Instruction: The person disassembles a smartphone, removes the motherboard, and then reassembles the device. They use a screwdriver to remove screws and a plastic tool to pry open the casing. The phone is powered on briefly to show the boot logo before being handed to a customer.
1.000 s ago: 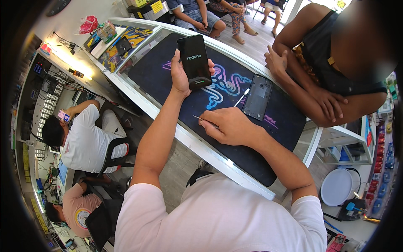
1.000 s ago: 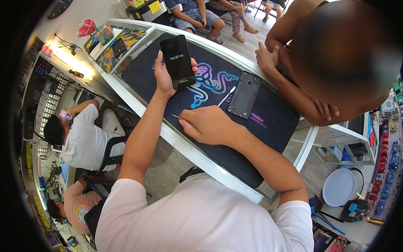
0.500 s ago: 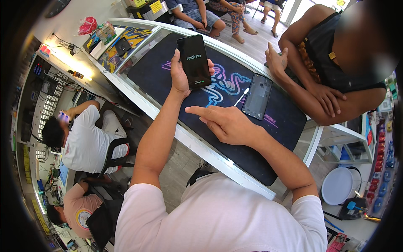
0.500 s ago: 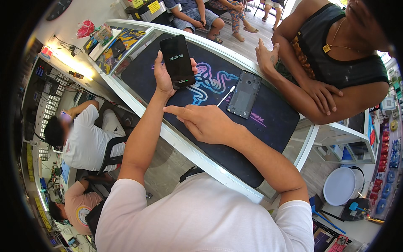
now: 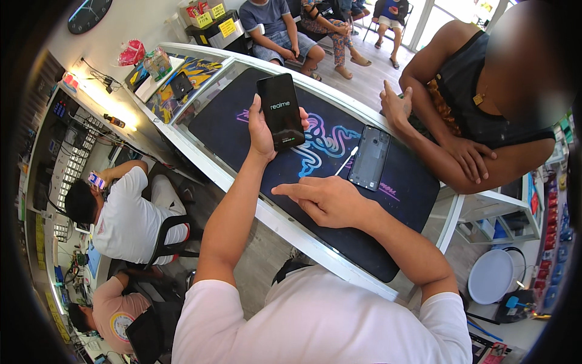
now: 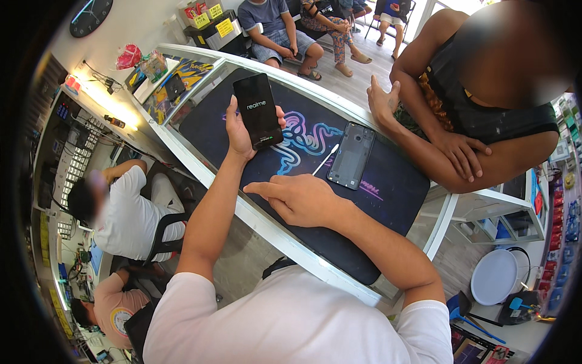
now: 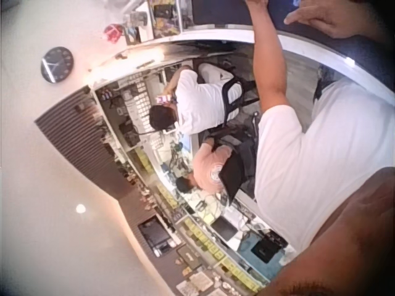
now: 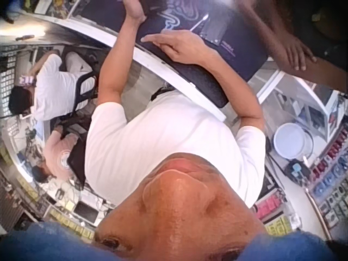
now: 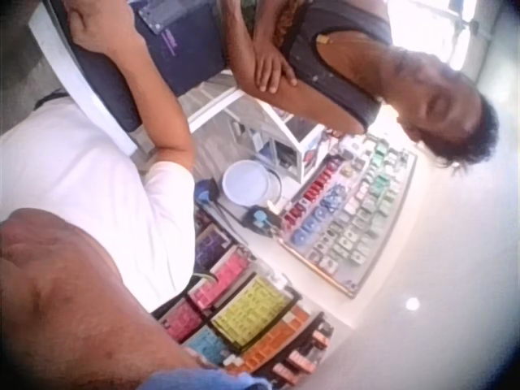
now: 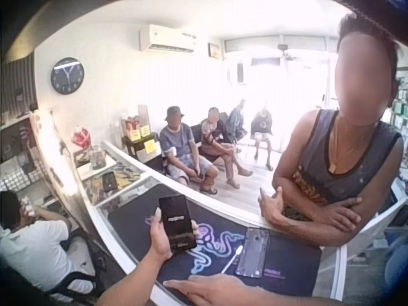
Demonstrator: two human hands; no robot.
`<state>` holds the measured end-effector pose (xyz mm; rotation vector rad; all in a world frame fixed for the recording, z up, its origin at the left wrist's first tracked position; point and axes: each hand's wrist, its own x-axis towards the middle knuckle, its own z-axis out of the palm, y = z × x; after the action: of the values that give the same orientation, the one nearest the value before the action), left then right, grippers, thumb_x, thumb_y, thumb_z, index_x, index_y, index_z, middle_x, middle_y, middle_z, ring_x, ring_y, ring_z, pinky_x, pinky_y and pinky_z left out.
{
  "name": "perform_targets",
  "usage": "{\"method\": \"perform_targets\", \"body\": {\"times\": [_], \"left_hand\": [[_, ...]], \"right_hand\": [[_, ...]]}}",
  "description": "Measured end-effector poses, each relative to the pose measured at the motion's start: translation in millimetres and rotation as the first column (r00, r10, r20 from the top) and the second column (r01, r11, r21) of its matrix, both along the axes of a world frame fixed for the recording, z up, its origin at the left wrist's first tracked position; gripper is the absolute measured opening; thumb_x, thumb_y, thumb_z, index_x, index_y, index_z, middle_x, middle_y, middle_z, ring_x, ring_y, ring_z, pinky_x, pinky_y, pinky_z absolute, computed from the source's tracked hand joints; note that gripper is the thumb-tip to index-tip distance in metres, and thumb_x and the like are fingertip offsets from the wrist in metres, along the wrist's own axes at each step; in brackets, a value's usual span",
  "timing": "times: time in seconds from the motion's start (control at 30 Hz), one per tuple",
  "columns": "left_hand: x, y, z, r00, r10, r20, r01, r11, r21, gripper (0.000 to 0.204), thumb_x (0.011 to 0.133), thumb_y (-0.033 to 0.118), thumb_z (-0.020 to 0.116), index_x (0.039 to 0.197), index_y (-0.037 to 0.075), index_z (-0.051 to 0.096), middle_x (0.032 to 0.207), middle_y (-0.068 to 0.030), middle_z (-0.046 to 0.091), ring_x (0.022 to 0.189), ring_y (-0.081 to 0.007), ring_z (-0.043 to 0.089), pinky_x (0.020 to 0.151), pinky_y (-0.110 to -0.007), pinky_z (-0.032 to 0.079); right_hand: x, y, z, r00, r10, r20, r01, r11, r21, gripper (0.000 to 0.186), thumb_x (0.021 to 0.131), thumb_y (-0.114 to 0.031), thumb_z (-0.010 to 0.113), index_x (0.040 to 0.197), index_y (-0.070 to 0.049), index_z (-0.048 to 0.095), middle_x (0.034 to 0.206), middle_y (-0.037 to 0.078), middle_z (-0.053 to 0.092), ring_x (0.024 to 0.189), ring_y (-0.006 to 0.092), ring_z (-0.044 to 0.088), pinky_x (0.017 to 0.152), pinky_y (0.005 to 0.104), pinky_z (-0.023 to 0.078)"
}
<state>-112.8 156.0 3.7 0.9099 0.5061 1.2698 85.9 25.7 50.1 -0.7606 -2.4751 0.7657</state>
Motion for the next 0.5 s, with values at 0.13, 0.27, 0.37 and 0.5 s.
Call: {"method": "perform_targets", "body": {"times": [0.13, 0.27, 0.37, 0.5], "left_hand": [[3.8, -1.8, 5.1, 0.999, 0.032, 0.017, -0.032, 0.999, -0.001, 0.085, 0.104, 0.072, 0.025, 0.117, -0.001, 0.066, 0.094, -0.018, 0.074, 0.082, -0.0288, 0.075, 0.078, -0.04, 0.063], [2.5, -1.3, 1.6, 0.999, 0.011, 0.046, -0.011, 1.0, -0.007, 0.084, 0.104, 0.072, 0.026, 0.119, 0.0, 0.065, 0.094, -0.018, 0.074, 0.082, -0.0289, 0.075, 0.078, -0.04, 0.063], [2.2, -1.2, 1.9, 0.999, 0.014, 0.033, -0.014, 1.0, 0.008, 0.083, 0.104, 0.072, 0.027, 0.12, 0.0, 0.065, 0.095, -0.0181, 0.074, 0.082, -0.029, 0.075, 0.078, -0.04, 0.063], [4.7, -2.8, 3.8, 0.999, 0.011, 0.039, -0.011, 1.0, -0.005, 0.083, 0.104, 0.072, 0.027, 0.12, 0.0, 0.065, 0.095, -0.0184, 0.074, 0.082, -0.029, 0.075, 0.079, -0.041, 0.063]], "right_hand": [[-1.5, 1.4, -4.1, 0.999, -0.011, -0.03, 0.011, 1.0, -0.012, 0.057, 0.095, -0.004, 0.059, 0.149, -0.024, 0.058, 0.086, 0.008, 0.065, 0.074, 0.0283, 0.07, 0.067, 0.04, 0.058], [-2.5, 0.2, -4.3, 0.995, -0.015, -0.099, 0.014, 1.0, -0.014, 0.056, 0.095, -0.003, 0.06, 0.147, -0.023, 0.058, 0.086, 0.009, 0.066, 0.075, 0.0288, 0.07, 0.065, 0.0396, 0.058], [-0.5, -0.4, 4.4, 1.0, 0.004, -0.029, -0.003, 1.0, 0.017, 0.052, 0.096, -0.005, 0.06, 0.144, -0.025, 0.06, 0.086, 0.008, 0.066, 0.073, 0.029, 0.069, 0.062, 0.0399, 0.056], [0.2, -2.2, 5.0, 1.0, -0.002, 0.002, 0.002, 0.999, -0.038, 0.045, 0.1, -0.013, 0.057, 0.141, -0.031, 0.06, 0.085, 0.007, 0.065, 0.07, 0.0317, 0.068, 0.061, 0.0448, 0.055]]}}
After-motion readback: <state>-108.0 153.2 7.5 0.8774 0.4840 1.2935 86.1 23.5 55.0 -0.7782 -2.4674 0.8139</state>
